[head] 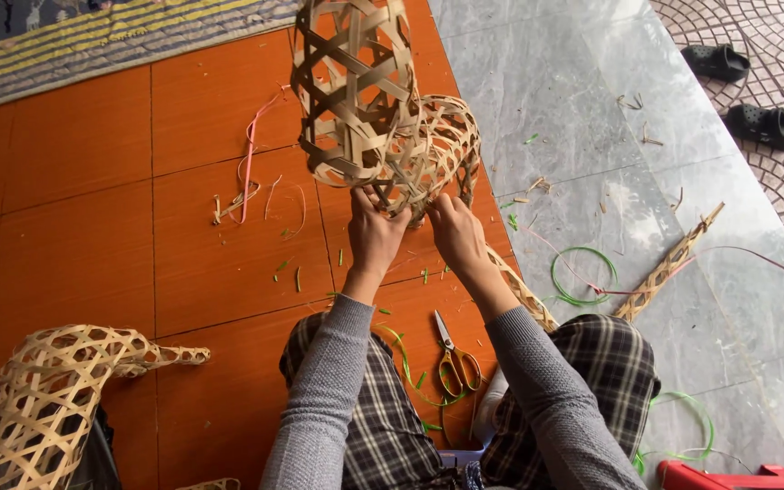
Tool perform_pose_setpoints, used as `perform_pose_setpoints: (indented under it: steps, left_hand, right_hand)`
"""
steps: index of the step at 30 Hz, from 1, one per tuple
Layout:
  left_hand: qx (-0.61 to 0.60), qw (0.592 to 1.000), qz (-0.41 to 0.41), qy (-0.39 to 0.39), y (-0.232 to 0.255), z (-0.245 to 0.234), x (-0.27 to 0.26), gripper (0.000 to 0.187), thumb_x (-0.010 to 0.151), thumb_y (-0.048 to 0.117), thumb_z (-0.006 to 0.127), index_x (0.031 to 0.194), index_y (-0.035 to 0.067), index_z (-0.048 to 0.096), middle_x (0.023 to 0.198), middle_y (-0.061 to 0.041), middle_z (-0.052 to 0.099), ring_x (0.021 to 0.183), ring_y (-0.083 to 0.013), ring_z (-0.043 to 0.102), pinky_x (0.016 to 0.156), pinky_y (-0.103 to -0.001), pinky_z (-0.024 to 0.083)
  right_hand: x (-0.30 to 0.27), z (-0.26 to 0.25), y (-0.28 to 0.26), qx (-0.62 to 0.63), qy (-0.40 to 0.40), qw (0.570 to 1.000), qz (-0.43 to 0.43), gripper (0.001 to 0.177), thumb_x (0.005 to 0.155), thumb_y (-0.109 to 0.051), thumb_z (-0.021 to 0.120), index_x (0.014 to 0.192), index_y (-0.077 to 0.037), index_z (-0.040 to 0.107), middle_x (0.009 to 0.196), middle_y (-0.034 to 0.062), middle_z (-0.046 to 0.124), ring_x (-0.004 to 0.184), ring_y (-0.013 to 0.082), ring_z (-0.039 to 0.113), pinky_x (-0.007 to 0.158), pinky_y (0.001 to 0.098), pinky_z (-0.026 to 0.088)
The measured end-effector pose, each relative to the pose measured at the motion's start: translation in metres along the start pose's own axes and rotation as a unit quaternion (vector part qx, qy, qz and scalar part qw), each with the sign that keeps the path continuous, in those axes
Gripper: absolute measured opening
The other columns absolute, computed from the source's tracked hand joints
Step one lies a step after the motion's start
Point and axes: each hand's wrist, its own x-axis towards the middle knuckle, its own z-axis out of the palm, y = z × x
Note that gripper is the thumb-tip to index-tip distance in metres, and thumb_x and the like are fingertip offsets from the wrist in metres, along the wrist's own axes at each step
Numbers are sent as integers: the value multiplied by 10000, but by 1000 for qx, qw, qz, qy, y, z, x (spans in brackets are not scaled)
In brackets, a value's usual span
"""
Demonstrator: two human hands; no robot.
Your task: Weaving bamboo strips to create a decorative animal structure and trimming excess material with scissors
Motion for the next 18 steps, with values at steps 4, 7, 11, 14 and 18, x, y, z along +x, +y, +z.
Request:
perform_pose_setpoints:
  steps: [4, 7, 11, 14, 18]
  left_hand:
    - [1, 998, 40, 40, 3, 5, -2, 433, 671, 247, 663, 1006, 56, 463, 867, -151, 546, 786, -424, 653, 572, -549, 585]
    - [40, 995, 69, 65, -19, 29, -8, 405, 626, 292, 685, 916, 86, 491, 791, -119, 537, 707, -411, 656, 511, -523, 565]
    - [84, 983, 106, 124, -10, 30, -8, 477, 545, 324, 696, 918, 82, 522, 770, -115, 543, 669, -366, 657, 467, -471, 563]
    - [89, 979, 103, 150, -7, 27, -4, 515, 540, 322, 675, 974, 84, 531, 770, -122, 552, 673, -355, 656, 481, -466, 569]
    - [49, 988, 62, 135, -2, 25, -3, 534, 590, 370, 664, 1004, 62, 524, 785, -167, 580, 673, -408, 654, 496, -527, 554]
  right_hand:
    - [5, -2, 7, 24, -11, 1000, 3, 123, 979, -268, 597, 981, -182, 509, 744, 126, 560, 678, 422, 650, 553, 513, 519]
    - [12, -10, 9, 64, -58, 992, 97, 177, 871, -298, 728, 976, -245, 595, 703, 89, 671, 707, 372, 693, 653, 491, 571]
    - [11, -19, 0, 272, -1, 942, 196, 306, 850, -189, 754, 997, -64, 516, 721, 173, 628, 597, 263, 630, 514, 387, 507]
    - [11, -25, -14, 372, 18, 911, 177, 247, 888, -123, 742, 994, -44, 532, 685, 123, 571, 538, 169, 570, 442, 293, 477]
    - [5, -4, 0, 435, 42, 881, 183, 142, 944, -105, 684, 1028, -51, 584, 699, 71, 573, 547, 117, 548, 475, 246, 437]
